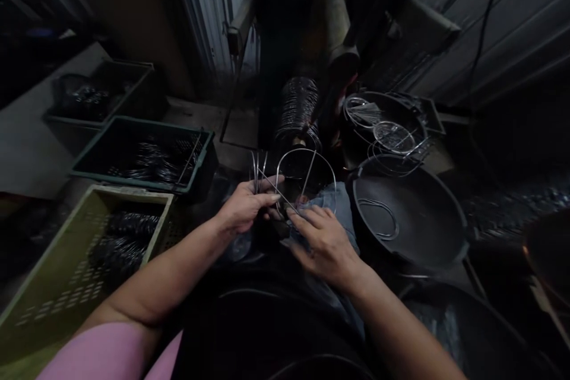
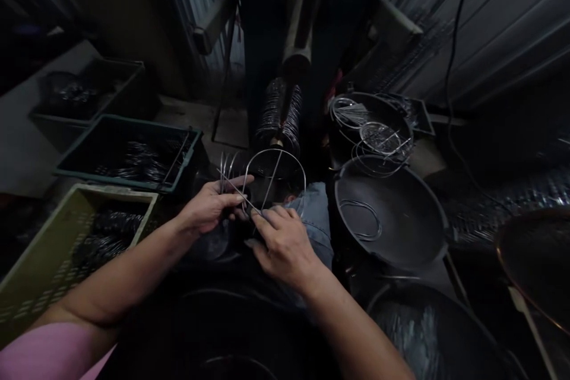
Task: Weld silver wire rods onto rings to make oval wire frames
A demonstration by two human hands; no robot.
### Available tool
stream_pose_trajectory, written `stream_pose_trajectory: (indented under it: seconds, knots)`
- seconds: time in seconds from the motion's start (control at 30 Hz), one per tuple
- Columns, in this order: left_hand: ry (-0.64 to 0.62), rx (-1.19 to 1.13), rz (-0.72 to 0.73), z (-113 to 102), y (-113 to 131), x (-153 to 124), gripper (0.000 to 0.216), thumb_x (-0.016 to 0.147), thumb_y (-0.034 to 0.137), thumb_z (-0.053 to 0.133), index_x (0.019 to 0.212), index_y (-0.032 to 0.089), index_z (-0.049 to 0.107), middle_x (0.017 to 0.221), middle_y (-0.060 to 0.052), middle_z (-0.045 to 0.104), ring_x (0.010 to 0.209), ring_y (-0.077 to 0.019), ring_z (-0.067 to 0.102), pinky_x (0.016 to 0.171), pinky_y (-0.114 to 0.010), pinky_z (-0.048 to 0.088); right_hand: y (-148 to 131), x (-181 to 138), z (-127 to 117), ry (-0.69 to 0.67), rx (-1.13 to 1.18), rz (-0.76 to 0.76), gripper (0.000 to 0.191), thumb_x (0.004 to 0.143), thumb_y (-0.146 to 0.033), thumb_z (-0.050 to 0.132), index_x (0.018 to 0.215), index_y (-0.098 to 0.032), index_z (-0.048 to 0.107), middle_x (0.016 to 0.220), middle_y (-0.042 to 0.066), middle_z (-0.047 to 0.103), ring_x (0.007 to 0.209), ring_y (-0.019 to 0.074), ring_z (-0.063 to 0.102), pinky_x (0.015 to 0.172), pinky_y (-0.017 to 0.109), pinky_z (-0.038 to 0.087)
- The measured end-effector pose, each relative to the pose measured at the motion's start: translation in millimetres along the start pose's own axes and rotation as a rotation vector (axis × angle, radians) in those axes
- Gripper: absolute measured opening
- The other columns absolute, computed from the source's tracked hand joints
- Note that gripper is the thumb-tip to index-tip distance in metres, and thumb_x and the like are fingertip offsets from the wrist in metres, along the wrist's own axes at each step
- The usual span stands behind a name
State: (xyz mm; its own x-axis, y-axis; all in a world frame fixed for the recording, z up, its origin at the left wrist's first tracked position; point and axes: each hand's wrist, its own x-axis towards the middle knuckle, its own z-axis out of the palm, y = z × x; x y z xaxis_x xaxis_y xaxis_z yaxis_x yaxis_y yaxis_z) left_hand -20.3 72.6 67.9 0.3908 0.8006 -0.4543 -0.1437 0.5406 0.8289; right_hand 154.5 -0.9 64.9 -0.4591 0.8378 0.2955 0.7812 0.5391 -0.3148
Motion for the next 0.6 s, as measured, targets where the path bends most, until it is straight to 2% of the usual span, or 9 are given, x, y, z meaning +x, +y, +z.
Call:
stream_pose_trajectory:
  seconds: [0.1, 0.23, 0.33, 0.47, 0.6]
  knots:
    - [-0.011, -0.028, 0.009, 0, -2, 3, 0.053, 0.070, 0.013, 0.064, 0.122, 0.012, 0.056, 0.061, -0.001, 0.062, 0.047, -0.0098, 0.059, 0.041, -0.016, 0.036, -1, 8, 5, 0.005, -0.018, 0.020, 0.035, 0.084, -0.018, 0.048, 0.116, -0.009, 0.056, 0.098, 0.015, 0.062, 0.088, 0.0241, 0.055, 0.075, 0.038, 0.047]
    - [-0.029, -0.050, 0.024, 1, -2, 8, 0.053, 0.069, 0.014, 0.065, 0.122, 0.011, 0.056, 0.058, 0.000, 0.061, 0.046, -0.0084, 0.055, 0.042, -0.017, 0.037, -1, 13, 6, 0.011, 0.040, 0.019, 0.036, 0.082, -0.013, 0.044, 0.117, -0.009, 0.055, 0.100, 0.014, 0.062, 0.080, 0.0197, 0.059, 0.071, 0.030, 0.050]
    - [-0.035, -0.062, 0.001, 3, 1, 12, 0.053, 0.068, 0.013, 0.065, 0.121, 0.010, 0.057, 0.055, 0.000, 0.060, 0.045, -0.0082, 0.055, 0.042, -0.017, 0.037, 2, 17, 5, 0.005, 0.029, 0.043, 0.040, 0.080, -0.011, 0.044, 0.118, -0.010, 0.055, 0.096, 0.012, 0.063, 0.074, 0.0190, 0.060, 0.065, 0.029, 0.050]
    - [-0.057, -0.095, 0.000, 5, 6, 18, 0.054, 0.067, 0.014, 0.066, 0.121, 0.009, 0.056, 0.055, -0.001, 0.062, 0.046, -0.0098, 0.056, 0.042, -0.017, 0.036, 7, 21, 3, -0.014, 0.003, 0.073, 0.038, 0.080, -0.012, 0.044, 0.116, -0.010, 0.056, 0.097, 0.012, 0.063, 0.074, 0.0190, 0.061, 0.065, 0.029, 0.051]
    - [-0.068, -0.144, -0.019, 7, 9, 24, 0.057, 0.066, 0.014, 0.066, 0.122, 0.010, 0.055, 0.060, -0.003, 0.065, 0.046, -0.0107, 0.058, 0.042, -0.017, 0.036, 10, 23, 1, 0.071, -0.048, 0.039, 0.036, 0.081, -0.011, 0.043, 0.114, -0.010, 0.057, 0.101, 0.013, 0.063, 0.077, 0.0189, 0.062, 0.067, 0.028, 0.051]
